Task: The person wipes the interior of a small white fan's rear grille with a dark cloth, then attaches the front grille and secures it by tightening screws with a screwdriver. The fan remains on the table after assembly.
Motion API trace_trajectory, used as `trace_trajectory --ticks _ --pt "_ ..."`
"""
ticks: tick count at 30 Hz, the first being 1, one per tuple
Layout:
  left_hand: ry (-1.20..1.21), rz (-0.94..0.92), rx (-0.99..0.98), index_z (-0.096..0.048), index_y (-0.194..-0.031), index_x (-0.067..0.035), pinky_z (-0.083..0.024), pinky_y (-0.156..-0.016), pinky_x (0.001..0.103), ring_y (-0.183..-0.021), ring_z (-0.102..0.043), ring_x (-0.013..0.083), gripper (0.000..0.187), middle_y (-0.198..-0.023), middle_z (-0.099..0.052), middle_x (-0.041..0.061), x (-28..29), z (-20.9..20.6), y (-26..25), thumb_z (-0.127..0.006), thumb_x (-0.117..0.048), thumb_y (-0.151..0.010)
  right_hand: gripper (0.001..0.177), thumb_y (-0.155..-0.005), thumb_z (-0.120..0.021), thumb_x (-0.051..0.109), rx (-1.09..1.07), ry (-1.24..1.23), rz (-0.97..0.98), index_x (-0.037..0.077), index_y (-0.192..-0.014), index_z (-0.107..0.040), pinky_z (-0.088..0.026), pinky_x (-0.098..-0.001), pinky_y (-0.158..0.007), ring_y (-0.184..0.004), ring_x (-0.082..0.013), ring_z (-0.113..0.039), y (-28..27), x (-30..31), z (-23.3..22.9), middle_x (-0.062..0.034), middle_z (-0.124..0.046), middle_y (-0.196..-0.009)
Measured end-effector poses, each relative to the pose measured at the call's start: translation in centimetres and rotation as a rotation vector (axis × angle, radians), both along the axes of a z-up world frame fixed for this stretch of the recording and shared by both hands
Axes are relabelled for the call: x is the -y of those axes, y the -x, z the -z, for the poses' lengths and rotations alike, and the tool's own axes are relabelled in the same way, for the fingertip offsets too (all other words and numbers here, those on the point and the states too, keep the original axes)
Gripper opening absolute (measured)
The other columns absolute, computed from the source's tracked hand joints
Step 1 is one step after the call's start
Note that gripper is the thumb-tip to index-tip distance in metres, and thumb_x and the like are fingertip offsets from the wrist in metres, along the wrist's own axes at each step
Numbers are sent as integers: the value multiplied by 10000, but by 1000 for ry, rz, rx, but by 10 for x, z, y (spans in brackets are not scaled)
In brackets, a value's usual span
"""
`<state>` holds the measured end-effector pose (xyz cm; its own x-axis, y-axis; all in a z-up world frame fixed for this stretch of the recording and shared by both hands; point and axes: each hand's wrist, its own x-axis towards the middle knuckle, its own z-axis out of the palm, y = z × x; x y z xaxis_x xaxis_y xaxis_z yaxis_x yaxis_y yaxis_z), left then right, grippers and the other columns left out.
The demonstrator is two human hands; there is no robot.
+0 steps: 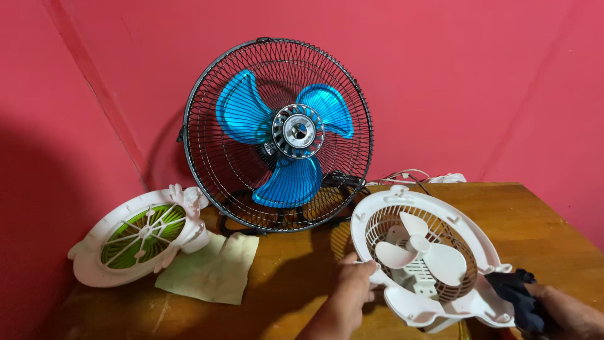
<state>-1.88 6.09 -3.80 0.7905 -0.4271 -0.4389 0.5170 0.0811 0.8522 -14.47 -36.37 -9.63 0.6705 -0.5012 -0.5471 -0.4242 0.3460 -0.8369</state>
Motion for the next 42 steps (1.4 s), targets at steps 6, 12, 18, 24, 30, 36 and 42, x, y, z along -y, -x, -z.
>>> trace_trajectory --ticks 6,12,18,24,30,36,42 --pt "-36 -8 -26 -654 -1272 -204 -500 -943 487 -1035 -681 218 299 -1184 -737 20 32 19 -29 -575 -216 -984 381 -1029 -409 243 79 -84 5 41 -1318 -554 -534 -439 -818 -877 -257 -660 -10 33 21 -128 -692 -1074" --pt "2 -14 -15 -608 -1293 -209 -481 -988 523 -1085 -684 232 284 -1230 -708 15 63 14 -58 -517 -274 -1032 363 -1066 -382 233 178 -157 32 70 -1330 -571 -489 -358 -684 -730 -172 -572 -48 62 36 -74 -694 -1042" --pt "98 -71 -66 -523 -1329 -216 -504 -1042 519 -1133 -665 272 327 -1293 -670 52 84 16 -71 -555 -214 -1004 386 -1098 -366 225 303 -135 -72 78 -1333 -635 -445 -264 -516 -580 -81 -494 -93 87 18 -45 -758 -1039" --pt "237 23 -17 -528 -1410 -98 -496 -1020 496 -1222 -624 348 454 -1362 -628 147 91 15 -76 -582 -223 -977 386 -1100 -360 243 259 -47 -66 118 -1343 -631 -529 -293 -623 -803 -137 -688 -111 92 3 -47 -741 -1114" --pt "75 48 27 -376 -1488 -12 -519 -1055 502 -1248 -658 419 629 -1460 -555 272 30 28 -43 -584 -292 -964 367 -1079 -401 227 209 96 -52 114 -1360 -607 -553 -387 -722 -892 -238 -697 -90 100 -10 -81 -730 -1120" --pt "201 -281 -212 -580 -1350 9 -561 -973 483 -1047 -728 375 627 -1222 -732 219 -118 62 -44 -425 -457 -959 433 -1049 -382 306 103 -28 -10 87 -1372 -567 -527 -486 -892 -1008 -344 -669 -32 71 -4 -187 -689 -1169" --pt "328 -895 -250 -534 -1244 -14 -573 -869 493 -938 -664 356 516 -1075 -682 192 -277 79 -67 -593 -437 -954 569 -1069 -391 417 121 -136 -155 -8 -1424 -521 -513 -571 -912 -1016 -385 -655 -14 10 33 -265 -665 -1185"
